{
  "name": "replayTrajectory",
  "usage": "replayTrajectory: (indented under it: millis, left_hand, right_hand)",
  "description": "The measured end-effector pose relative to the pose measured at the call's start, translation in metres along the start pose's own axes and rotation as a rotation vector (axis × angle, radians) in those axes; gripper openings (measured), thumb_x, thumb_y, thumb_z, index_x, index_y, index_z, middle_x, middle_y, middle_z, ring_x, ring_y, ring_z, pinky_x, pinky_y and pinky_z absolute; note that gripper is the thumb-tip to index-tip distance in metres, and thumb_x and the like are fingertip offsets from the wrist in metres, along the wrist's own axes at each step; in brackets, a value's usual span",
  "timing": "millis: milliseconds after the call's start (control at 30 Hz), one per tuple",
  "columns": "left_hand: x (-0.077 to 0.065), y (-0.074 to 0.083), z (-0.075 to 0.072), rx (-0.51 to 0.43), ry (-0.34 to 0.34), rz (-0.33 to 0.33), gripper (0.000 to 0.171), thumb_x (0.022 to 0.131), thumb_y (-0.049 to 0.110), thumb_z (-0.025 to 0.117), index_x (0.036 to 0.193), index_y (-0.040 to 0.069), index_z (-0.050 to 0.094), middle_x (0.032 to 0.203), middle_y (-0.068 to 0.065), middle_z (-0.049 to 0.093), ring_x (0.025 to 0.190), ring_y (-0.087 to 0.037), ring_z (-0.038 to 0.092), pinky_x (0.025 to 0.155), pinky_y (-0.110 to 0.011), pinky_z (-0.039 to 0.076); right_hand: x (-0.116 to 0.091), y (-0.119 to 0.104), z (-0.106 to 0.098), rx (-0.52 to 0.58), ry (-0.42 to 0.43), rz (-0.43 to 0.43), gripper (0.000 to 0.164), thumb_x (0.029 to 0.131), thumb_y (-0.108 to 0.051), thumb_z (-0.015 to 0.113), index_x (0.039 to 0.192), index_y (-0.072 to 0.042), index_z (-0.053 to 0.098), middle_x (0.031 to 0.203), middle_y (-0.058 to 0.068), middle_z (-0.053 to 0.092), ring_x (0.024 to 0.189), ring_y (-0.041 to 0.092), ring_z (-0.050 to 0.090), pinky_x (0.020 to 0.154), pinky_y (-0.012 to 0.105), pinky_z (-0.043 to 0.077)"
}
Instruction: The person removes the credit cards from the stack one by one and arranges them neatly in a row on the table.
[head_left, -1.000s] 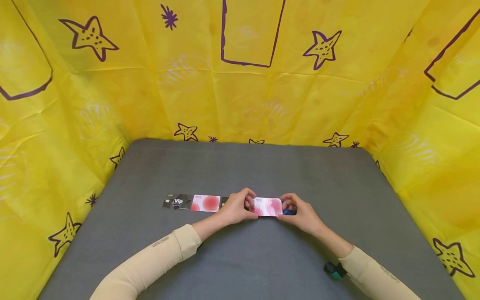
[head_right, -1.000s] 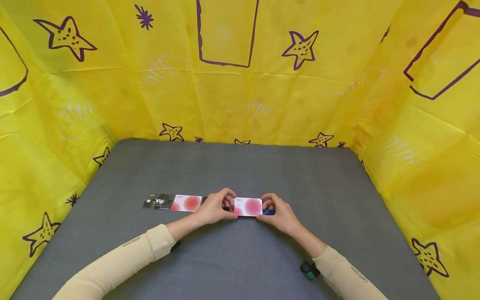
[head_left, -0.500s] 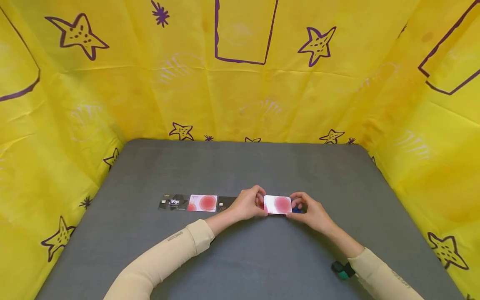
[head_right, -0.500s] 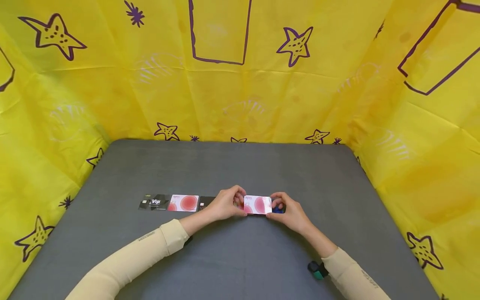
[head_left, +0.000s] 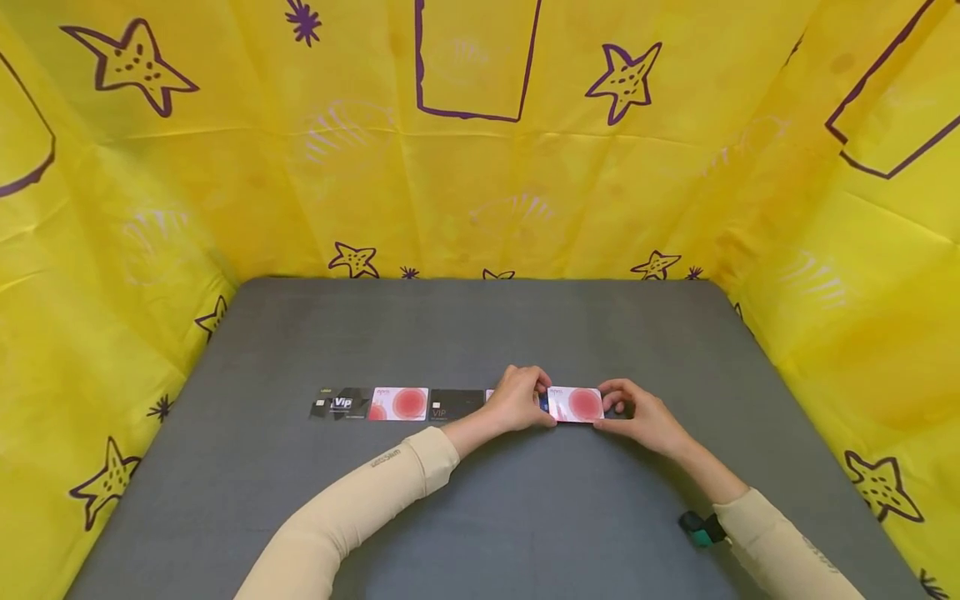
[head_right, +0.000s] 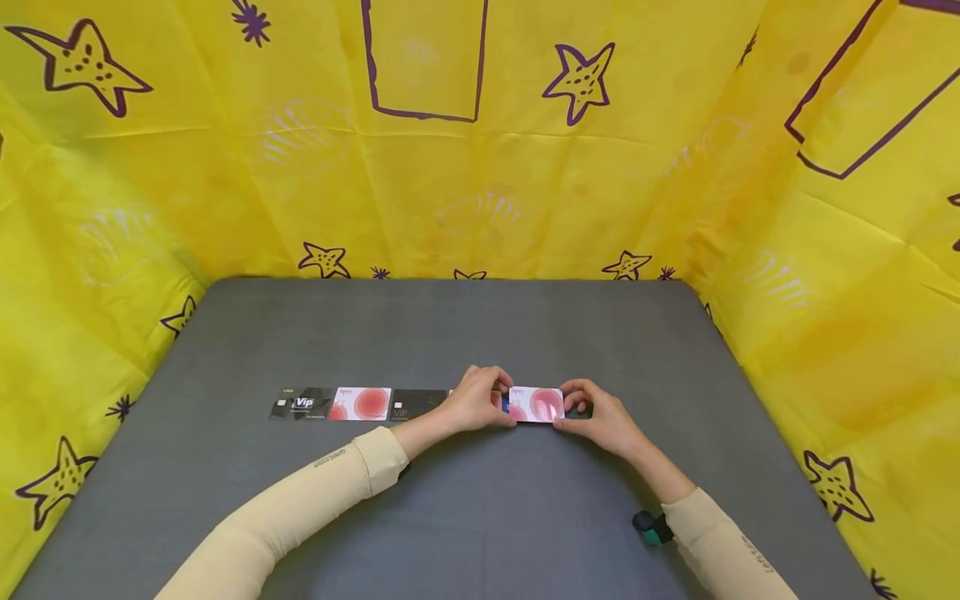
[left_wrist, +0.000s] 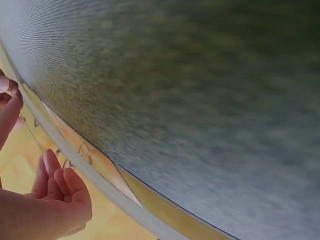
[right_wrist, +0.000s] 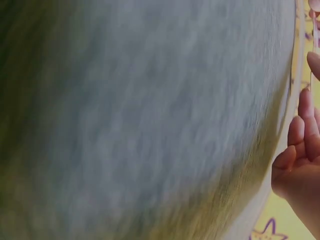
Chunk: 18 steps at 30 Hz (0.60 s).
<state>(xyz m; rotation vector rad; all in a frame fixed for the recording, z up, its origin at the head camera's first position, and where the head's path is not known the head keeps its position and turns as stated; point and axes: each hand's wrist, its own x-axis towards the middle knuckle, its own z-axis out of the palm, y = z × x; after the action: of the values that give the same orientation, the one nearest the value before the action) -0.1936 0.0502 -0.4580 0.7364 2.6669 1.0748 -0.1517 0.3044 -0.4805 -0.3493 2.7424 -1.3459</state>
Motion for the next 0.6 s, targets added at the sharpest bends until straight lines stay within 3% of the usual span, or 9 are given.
replayTrajectory:
  millis: [233,600]
  left_hand:
    - [0.012,0.013,0.013,0.107,-0.017,-0.011,0.051,0.065,0.03,0.09,0.106,0.012,0.066,0.098,0.001,0.064,0.101,-0.02,0.048,0.084,-0.03,0.04]
    - [0.024,0.028,0.031,0.169,-0.036,-0.025,0.053,0.068,0.039,0.088,0.109,0.014,0.066,0.106,0.002,0.062,0.104,-0.02,0.045,0.087,-0.032,0.039]
  right_hand:
    - [-0.005,0.012,-0.018,-0.022,-0.029,0.007,0.052,0.076,-0.022,0.085,0.118,-0.007,0.059,0.091,0.004,0.062,0.084,0.019,0.055,0.072,0.023,0.043]
    - [-0.009,0.025,-0.04,-0.012,-0.075,0.023,0.051,0.078,-0.02,0.083,0.12,-0.005,0.057,0.093,0.006,0.061,0.084,0.022,0.056,0.072,0.023,0.043]
